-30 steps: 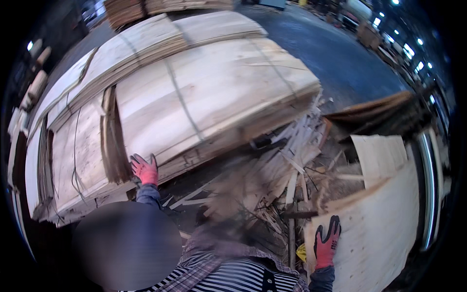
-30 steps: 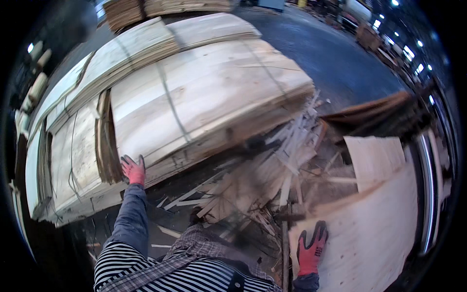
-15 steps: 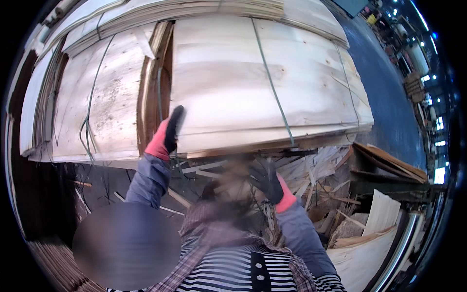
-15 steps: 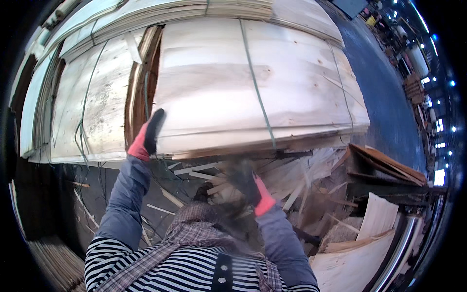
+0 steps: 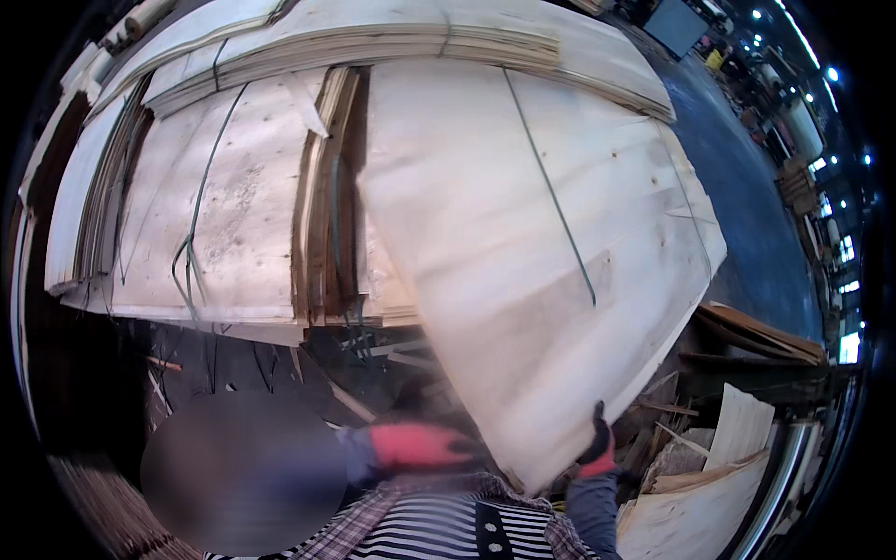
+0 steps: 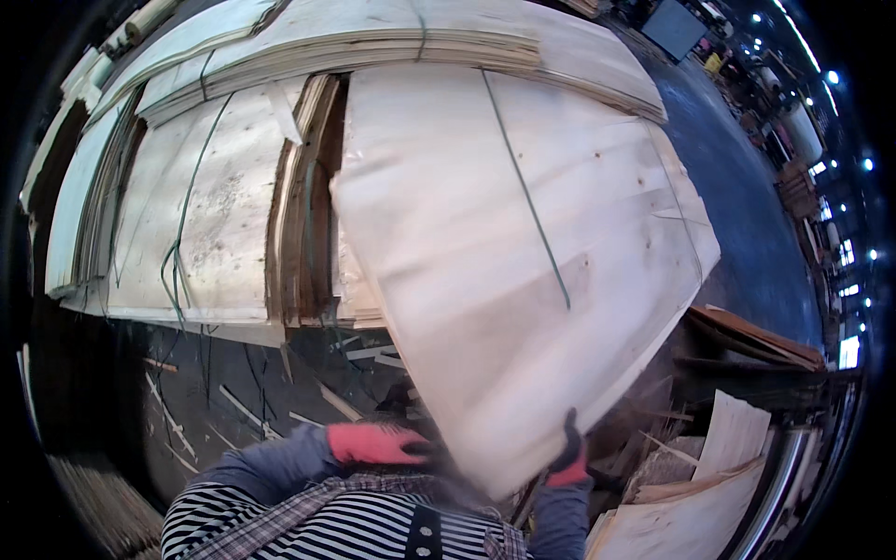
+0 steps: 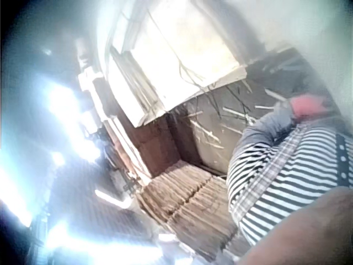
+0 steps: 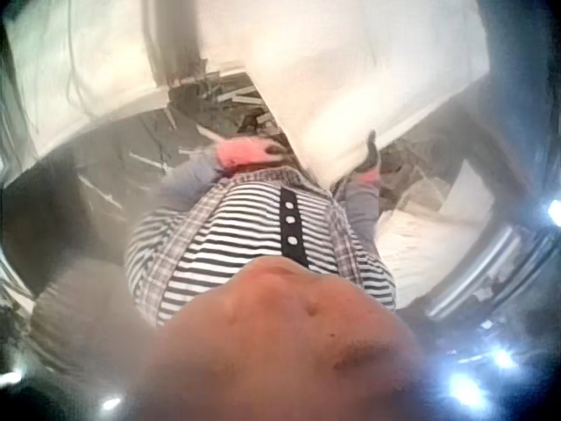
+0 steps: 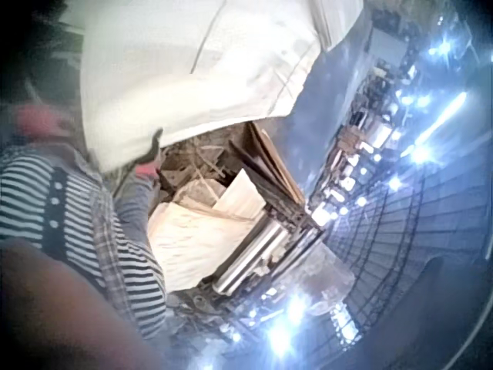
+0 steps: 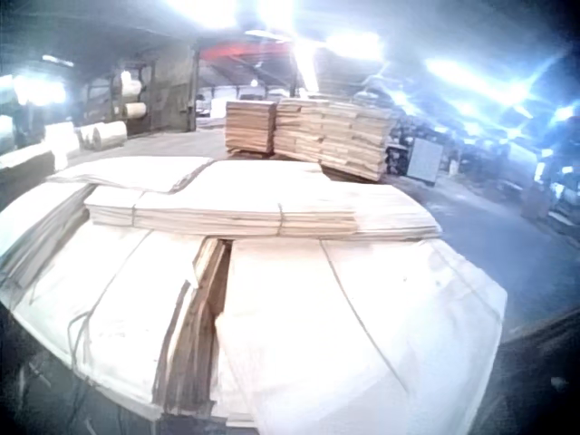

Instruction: The person repeatedly picks up large flat wood panels from a stack, carries them to a roller machine, and places them on top. The person then returns to the stack to retrieve another panel and repeats the process.

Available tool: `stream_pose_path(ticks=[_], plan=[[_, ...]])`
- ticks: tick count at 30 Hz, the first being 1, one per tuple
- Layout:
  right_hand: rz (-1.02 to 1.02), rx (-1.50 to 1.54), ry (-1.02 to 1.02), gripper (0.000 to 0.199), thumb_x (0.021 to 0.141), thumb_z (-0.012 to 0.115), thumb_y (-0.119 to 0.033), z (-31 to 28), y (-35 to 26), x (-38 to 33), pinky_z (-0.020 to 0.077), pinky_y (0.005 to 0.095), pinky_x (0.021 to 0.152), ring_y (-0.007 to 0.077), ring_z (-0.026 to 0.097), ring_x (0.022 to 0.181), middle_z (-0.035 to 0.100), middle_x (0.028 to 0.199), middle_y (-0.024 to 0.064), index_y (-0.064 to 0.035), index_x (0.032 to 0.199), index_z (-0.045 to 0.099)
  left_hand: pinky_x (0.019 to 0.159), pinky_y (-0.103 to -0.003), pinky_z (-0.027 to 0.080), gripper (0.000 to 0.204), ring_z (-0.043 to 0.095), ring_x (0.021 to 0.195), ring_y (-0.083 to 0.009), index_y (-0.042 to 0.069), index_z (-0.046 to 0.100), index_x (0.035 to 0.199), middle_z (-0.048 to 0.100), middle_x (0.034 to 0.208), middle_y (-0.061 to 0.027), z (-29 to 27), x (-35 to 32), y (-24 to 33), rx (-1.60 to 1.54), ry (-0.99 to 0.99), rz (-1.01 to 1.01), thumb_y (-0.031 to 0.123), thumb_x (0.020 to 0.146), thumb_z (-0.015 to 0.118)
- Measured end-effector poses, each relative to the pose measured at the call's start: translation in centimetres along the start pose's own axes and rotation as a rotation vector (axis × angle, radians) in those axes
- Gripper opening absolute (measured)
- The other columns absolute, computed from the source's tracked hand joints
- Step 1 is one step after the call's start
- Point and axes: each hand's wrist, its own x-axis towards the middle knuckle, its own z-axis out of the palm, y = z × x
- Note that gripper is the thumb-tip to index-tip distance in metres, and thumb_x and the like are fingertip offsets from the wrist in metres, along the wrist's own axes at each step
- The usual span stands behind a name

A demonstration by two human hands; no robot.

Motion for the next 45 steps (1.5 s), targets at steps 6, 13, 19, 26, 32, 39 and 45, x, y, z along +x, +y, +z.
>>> stream_pose_path(ticks=[6, 13, 19, 26, 32, 39, 45], plan=[[-0.088, -0.477, 0.446, 0.043, 0.082, 0.059, -0.028, -12.6, -7.9, -11.9, 0.0475, 0.0319, 0.077, 0.0219, 0.058, 0.087, 0.058, 0.103, 0.0146, 0.0067, 0.106, 0.053, 0.085, -0.037, 0.042, 0.059, 0.052, 0.101, -0.0336, 0.002, 0.051, 0.112, 0.054, 0.107, -0.0211, -17.6, 2.7, -1.3, 0.492, 0.594, -0.888, 0.051, 0.079, 0.051], [-0.193, -0.600, 0.635, 0.036, 0.076, 0.056, -0.002, -9.9, -9.4, -23.7, 0.0455, 0.0301, 0.083, 0.0203, 0.058, 0.090, 0.058, 0.103, 0.0132, 0.0095, 0.109, 0.050, 0.086, -0.033, 0.042, 0.087, 0.055, 0.100, -0.0277, -0.003, 0.046, 0.120, 0.053, 0.115, -0.0192, -14.5, 5.9, -7.7, 0.087, -0.271, -0.958, 0.068, 0.070, 0.050], [-0.249, -0.586, 0.716, 0.031, 0.075, 0.065, -0.010, -2.8, -9.2, -27.7, 0.0450, 0.0255, 0.073, 0.0120, 0.056, 0.080, 0.062, 0.090, 0.0069, 0.0051, 0.101, 0.056, 0.078, -0.032, 0.046, 0.056, 0.059, 0.087, -0.0180, 0.001, 0.057, 0.109, 0.062, 0.097, -0.0105, -7.7, 7.0, -8.3, -0.550, 0.020, -0.822, 0.042, 0.073, 0.067], [-0.314, -0.615, 0.808, 0.033, 0.073, 0.066, -0.008, -6.0, -5.3, -35.6, 0.0451, 0.0228, 0.066, 0.0101, 0.055, 0.072, 0.061, 0.086, 0.0064, 0.0065, 0.101, 0.055, 0.071, -0.031, 0.049, 0.035, 0.061, 0.079, -0.0187, -0.002, 0.058, 0.103, 0.064, 0.091, -0.0102, -3.2, 8.2, 0.7, -0.823, 0.107, -0.746, 0.018, 0.076, 0.066], [-0.462, -0.481, 0.867, 0.036, 0.070, 0.068, -0.011, -10.2, 0.2, -43.9, 0.0432, 0.0230, 0.057, 0.0083, 0.053, 0.065, 0.061, 0.077, 0.0057, 0.0053, 0.100, 0.056, 0.069, -0.029, 0.050, 0.034, 0.062, 0.076, -0.0172, -0.004, 0.058, 0.102, 0.063, 0.090, -0.0102, 1.0, 12.1, 7.9, -0.668, 0.037, -0.615, 0.017, 0.076, 0.066], [-0.518, -0.488, 1.220, 0.032, 0.070, 0.066, -0.008, -16.8, 9.4, -54.3, 0.0461, 0.0255, 0.063, 0.0120, 0.057, 0.071, 0.063, 0.082, 0.0097, 0.0063, 0.097, 0.057, 0.068, -0.028, 0.050, 0.035, 0.062, 0.077, -0.0176, -0.005, 0.059, 0.101, 0.063, 0.090, -0.0111, 7.0, 17.8, 15.1, -0.574, -0.075, -0.416, 0.017, 0.076, 0.067], [-0.676, -0.052, 1.414, 0.030, 0.071, 0.066, -0.008, -27.2, 20.6, -61.0, 0.0473, 0.0250, 0.062, 0.0160, 0.059, 0.070, 0.063, 0.081, 0.0106, 0.0082, 0.095, 0.057, 0.068, -0.026, 0.049, 0.032, 0.061, 0.076, -0.0150, -0.003, 0.060, 0.100, 0.064, 0.090, -0.0089, 14.3, 27.3, 23.5, -0.504, -0.330, -0.249, 0.018, 0.077, 0.066]])
